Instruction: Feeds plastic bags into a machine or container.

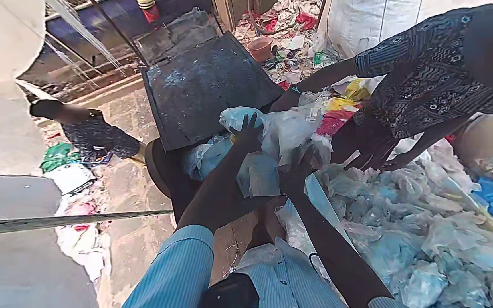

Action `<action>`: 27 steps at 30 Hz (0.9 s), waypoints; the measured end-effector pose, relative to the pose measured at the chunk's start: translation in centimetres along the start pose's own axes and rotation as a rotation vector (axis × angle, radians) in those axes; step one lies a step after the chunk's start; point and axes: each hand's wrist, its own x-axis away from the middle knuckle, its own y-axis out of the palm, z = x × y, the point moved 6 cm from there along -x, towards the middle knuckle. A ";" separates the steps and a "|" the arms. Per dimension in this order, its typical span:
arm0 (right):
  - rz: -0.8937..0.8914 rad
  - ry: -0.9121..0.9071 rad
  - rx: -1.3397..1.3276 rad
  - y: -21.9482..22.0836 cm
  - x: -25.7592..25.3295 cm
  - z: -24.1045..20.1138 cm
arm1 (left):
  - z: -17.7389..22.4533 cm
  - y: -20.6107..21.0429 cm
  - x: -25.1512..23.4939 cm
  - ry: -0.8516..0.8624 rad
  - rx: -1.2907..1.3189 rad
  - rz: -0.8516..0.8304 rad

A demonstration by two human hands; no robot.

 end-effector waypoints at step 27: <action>-0.916 -0.215 0.312 29.4 -20.6 -5.4 | -18.1 16.5 -10.7 -0.545 0.702 -0.210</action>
